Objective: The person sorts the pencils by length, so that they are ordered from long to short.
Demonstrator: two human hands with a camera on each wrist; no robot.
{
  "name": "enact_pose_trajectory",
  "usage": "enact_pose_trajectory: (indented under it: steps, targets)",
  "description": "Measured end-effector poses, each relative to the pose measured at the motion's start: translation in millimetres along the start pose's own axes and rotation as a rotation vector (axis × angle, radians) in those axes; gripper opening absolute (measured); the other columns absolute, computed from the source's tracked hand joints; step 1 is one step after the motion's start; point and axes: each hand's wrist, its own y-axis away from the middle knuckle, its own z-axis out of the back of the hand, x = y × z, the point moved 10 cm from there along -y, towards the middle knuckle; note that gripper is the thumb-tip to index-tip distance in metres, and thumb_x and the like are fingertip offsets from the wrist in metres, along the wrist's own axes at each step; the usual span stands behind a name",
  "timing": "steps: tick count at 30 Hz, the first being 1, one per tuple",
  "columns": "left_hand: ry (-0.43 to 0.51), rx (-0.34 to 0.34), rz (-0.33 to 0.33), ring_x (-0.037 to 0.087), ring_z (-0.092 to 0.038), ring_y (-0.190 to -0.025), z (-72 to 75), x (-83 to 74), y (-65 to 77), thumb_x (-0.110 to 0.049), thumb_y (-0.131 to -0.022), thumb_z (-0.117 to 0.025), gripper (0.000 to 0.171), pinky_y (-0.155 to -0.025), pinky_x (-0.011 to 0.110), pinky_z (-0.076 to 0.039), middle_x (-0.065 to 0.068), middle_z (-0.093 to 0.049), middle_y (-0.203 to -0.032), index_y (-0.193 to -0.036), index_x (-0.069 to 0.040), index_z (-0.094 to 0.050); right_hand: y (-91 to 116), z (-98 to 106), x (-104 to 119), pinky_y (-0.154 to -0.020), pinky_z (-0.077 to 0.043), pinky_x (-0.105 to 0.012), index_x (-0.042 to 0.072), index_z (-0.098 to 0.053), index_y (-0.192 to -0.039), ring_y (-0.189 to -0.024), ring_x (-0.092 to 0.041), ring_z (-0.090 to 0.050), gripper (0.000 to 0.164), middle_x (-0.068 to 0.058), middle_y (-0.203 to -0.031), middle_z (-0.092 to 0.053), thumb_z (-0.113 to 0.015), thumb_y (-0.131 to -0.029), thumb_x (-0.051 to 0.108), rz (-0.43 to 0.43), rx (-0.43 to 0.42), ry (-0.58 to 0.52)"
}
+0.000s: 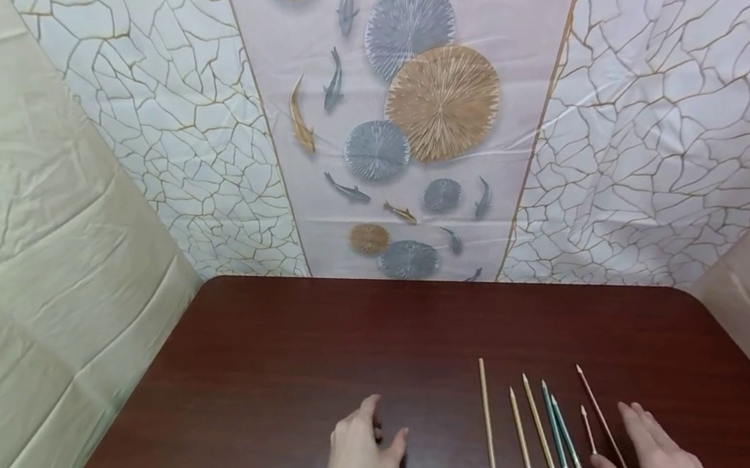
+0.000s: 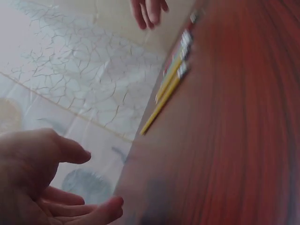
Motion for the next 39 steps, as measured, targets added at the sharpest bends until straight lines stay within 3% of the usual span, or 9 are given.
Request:
enact_pose_trajectory:
  steps: [3, 8, 15, 21, 24, 29, 35, 39]
  targets:
    - [0.099, 0.032, 0.057, 0.006, -0.065, -0.063, -14.4, -0.7, -3.9, -0.017, -0.080, -0.082, 0.045, -0.063, 0.031, -0.054, 0.002, -0.066, -0.079, -0.115, 0.006, -0.065, -1, 4, -1, -0.062, -0.049, -0.062, -0.006, -0.057, -0.122, -0.083, -0.054, -0.063, 0.066, -0.038, -0.108, -0.062, -0.083, -0.069, 0.024, -0.039, -0.008, 0.014]
    - [0.132, 0.037, 0.086, 0.006, -0.064, -0.061, -30.5, -7.4, -8.7, -0.019, -0.077, -0.084, 0.043, -0.065, 0.036, -0.055, -0.001, -0.068, -0.073, -0.110, 0.003, -0.067, -6, 7, -8, -0.055, -0.047, -0.056, -0.001, -0.058, -0.119, -0.068, -0.044, -0.064, 0.054, -0.028, -0.093, -0.068, -0.079, -0.073, 0.019, -0.102, 0.015, 0.040]
    - [0.137, 0.059, 0.092, 0.011, -0.065, -0.066, -53.0, -21.4, -15.7, -0.024, -0.075, -0.085, 0.043, -0.072, 0.041, -0.053, -0.010, -0.063, -0.064, -0.106, 0.000, -0.069, -10, 10, -21, -0.055, -0.046, -0.055, 0.003, -0.064, -0.115, -0.067, -0.042, -0.064, 0.043, -0.021, -0.091, -0.070, -0.077, -0.076, 0.015, -0.180, 0.002, 0.022]
    - [0.133, 0.057, 0.101, 0.016, -0.060, -0.063, -73.4, -34.9, -22.4, -0.026, -0.071, -0.087, 0.044, -0.065, 0.038, -0.051, -0.007, -0.060, -0.066, -0.102, -0.001, -0.068, -12, 5, -42, -0.062, -0.046, -0.060, 0.004, -0.063, -0.118, -0.073, -0.046, -0.063, 0.041, -0.025, -0.095, -0.069, -0.075, -0.082, 0.020, -0.358, 0.105, 0.031]
    - [0.140, 0.064, 0.107, 0.016, -0.057, -0.061, -83.3, -39.6, -25.6, -0.025, -0.070, -0.088, 0.044, -0.060, 0.036, -0.049, -0.007, -0.056, -0.066, -0.100, -0.001, -0.067, -14, 2, -50, -0.063, -0.047, -0.060, 0.002, -0.062, -0.119, -0.074, -0.045, -0.063, 0.042, -0.027, -0.095, -0.068, -0.074, -0.084, 0.020, -0.400, 0.153, 0.031]
    - [0.154, 0.063, 0.118, 0.015, -0.055, -0.059, -94.5, -43.2, -28.5, -0.025, -0.068, -0.088, 0.043, -0.058, 0.034, -0.048, -0.008, -0.054, -0.066, -0.097, -0.002, -0.065, -16, -3, -56, -0.065, -0.048, -0.060, -0.001, -0.061, -0.121, -0.074, -0.043, -0.065, 0.043, -0.027, -0.097, -0.068, -0.074, -0.085, 0.019, -0.404, 0.188, 0.004]
    - [0.148, 0.068, 0.147, 0.017, -0.054, -0.061, -102.3, -44.6, -29.0, -0.022, -0.066, -0.089, 0.047, -0.056, 0.033, -0.047, -0.008, -0.052, -0.069, -0.100, -0.003, -0.062, -17, -7, -59, -0.066, -0.049, -0.056, -0.001, -0.061, -0.120, -0.071, -0.032, -0.067, 0.041, -0.017, -0.091, -0.070, -0.073, -0.085, 0.017, -0.388, 0.215, -0.021]
    - [0.139, 0.089, 0.163, 0.026, -0.061, -0.068, -108.1, -46.9, -29.1, -0.019, -0.066, -0.089, 0.049, -0.059, 0.037, -0.050, 0.000, -0.059, -0.076, -0.103, -0.001, -0.062, -18, -14, -59, -0.068, -0.050, -0.052, -0.005, -0.060, -0.119, -0.072, -0.029, -0.068, 0.041, -0.015, -0.089, -0.071, -0.072, -0.086, 0.015, -0.353, 0.261, -0.042]
